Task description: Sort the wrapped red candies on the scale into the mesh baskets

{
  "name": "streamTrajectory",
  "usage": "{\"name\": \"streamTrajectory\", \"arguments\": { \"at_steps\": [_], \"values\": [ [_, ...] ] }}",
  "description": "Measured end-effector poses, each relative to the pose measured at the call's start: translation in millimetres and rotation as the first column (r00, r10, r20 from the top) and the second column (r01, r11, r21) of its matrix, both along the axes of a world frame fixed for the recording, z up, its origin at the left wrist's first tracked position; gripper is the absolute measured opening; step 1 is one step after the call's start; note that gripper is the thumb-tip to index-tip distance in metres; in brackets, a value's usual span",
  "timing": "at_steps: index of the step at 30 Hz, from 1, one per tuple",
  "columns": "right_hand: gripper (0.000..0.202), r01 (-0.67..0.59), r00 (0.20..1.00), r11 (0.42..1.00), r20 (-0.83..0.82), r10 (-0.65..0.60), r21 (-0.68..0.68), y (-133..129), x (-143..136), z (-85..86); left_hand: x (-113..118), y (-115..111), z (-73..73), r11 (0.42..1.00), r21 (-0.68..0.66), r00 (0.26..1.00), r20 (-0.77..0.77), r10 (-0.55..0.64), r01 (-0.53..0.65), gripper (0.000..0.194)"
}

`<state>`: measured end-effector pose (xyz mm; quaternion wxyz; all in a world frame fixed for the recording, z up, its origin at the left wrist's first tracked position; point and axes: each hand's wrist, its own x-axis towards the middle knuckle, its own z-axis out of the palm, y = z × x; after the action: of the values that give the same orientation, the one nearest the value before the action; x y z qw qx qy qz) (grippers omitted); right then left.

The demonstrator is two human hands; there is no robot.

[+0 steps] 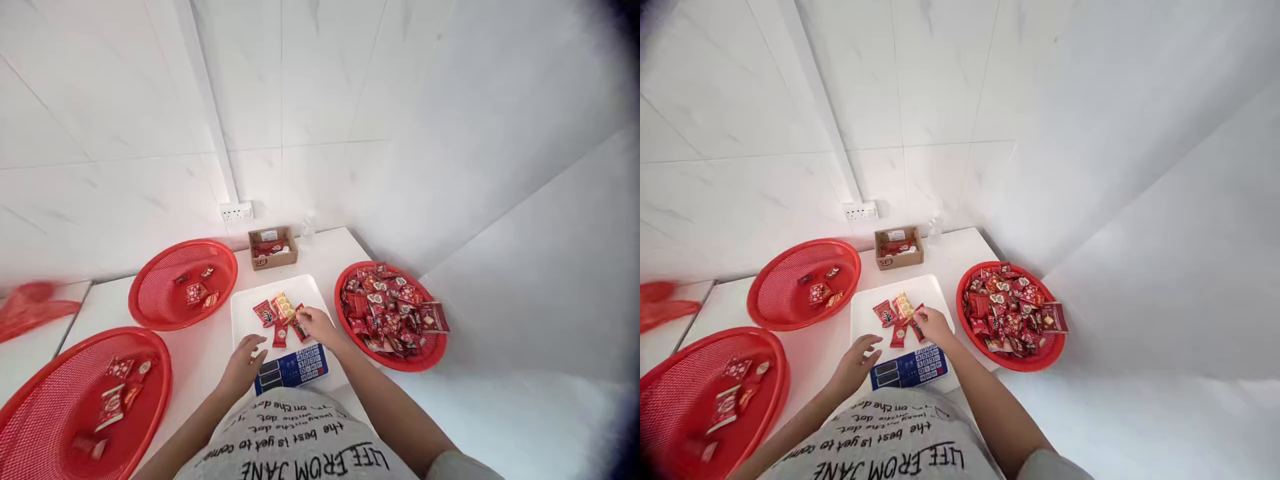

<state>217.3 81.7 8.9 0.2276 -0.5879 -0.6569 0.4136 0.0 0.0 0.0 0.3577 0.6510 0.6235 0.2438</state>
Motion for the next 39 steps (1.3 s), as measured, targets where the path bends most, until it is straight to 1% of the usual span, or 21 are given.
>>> {"name": "streamTrajectory", "arguments": {
  "at_steps": [2,4,6,8,11,13,15,17,20,22,25,29,32,34,36,39],
  "values": [
    [0.021,-0.003,1.0,1.0,-0.021,0.004,0.03,-2.6,7.6,-3.7,-3.5,-0.4,-2.4,0.999,0.047,0.998,-0.052,0.02,-0.018,0.028],
    [0.022,0.026,1.0,0.997,-0.009,-0.026,0.075,-5.0,18.9,-7.3,-5.7,1.3,-3.1,0.995,0.103,0.993,-0.116,0.019,-0.007,0.028],
    [0.023,0.083,0.995,0.986,0.034,-0.089,0.144,-7.7,35.5,-11.3,-5.6,6.4,-1.7,0.984,0.176,0.979,-0.203,0.002,0.034,0.028],
    [0.026,0.171,0.976,0.962,0.095,-0.195,0.215,-11.8,57.0,-16.6,-2.4,15.6,1.1,0.971,0.217,0.961,-0.274,-0.041,0.103,0.032],
    [0.028,0.279,0.921,0.916,0.192,-0.34,0.287,-22.3,92.4,-28.0,8.5,35.4,5.2,0.956,0.21,0.928,-0.353,-0.119,0.203,0.04],
    [0.029,0.315,0.878,0.894,0.26,-0.402,0.317,-32.2,113.4,-37.7,19.1,49.7,6.7,0.952,0.18,0.901,-0.403,-0.16,0.249,0.048],
    [0.031,0.316,0.849,0.889,0.318,-0.421,0.331,-42.3,129.2,-47.7,30.5,62.0,7.2,0.943,0.139,0.865,-0.455,-0.21,0.302,0.057],
    [0.032,0.323,0.827,0.894,0.366,-0.426,0.31,-50.7,138.6,-56.1,40.7,70.8,5.9,0.924,0.083,0.817,-0.501,-0.285,0.373,0.066],
    [0.032,0.347,0.806,0.892,0.394,-0.442,0.29,-57.4,141.9,-62.3,48.9,77.4,-0.9,0.891,-0.005,0.737,-0.559,-0.379,0.454,0.075],
    [0.032,0.36,0.8,0.89,0.397,-0.449,0.281,-58.5,140.0,-61.7,48.5,79.3,-8.1,0.886,-0.022,0.697,-0.608,-0.379,0.463,0.07],
    [0.033,0.382,0.79,0.893,0.417,-0.45,0.24,-58.3,135.9,-57.0,42.6,81.5,-18.5,0.887,0.015,0.664,-0.669,-0.334,0.461,0.058],
    [0.033,0.4,0.777,0.896,0.447,-0.444,0.196,-59.0,131.8,-50.5,38.1,82.9,-23.8,0.886,0.096,0.663,-0.7,-0.263,0.453,0.055],
    [0.034,0.405,0.768,0.896,0.464,-0.442,0.184,-60.0,129.6,-47.2,44.2,80.3,-22.7,0.903,0.168,0.693,-0.7,-0.173,0.395,0.058],
    [0.034,0.408,0.765,0.895,0.467,-0.443,0.18,-60.3,128.5,-46.0,51.7,77.0,-22.6,0.903,0.213,0.705,-0.697,-0.128,0.374,0.062],
    [0.034,0.408,0.763,0.895,0.471,-0.442,0.18,-60.0,127.9,-45.7,59.1,73.4,-24.5,0.883,0.239,0.705,-0.697,-0.133,0.403,0.062],
    [0.033,0.402,0.762,0.9,0.482,-0.432,0.171,-59.3,127.8,-45.8,65.1,70.2,-30.7,0.854,0.239,0.692,-0.7,-0.178,0.461,0.058]
  ]
}}
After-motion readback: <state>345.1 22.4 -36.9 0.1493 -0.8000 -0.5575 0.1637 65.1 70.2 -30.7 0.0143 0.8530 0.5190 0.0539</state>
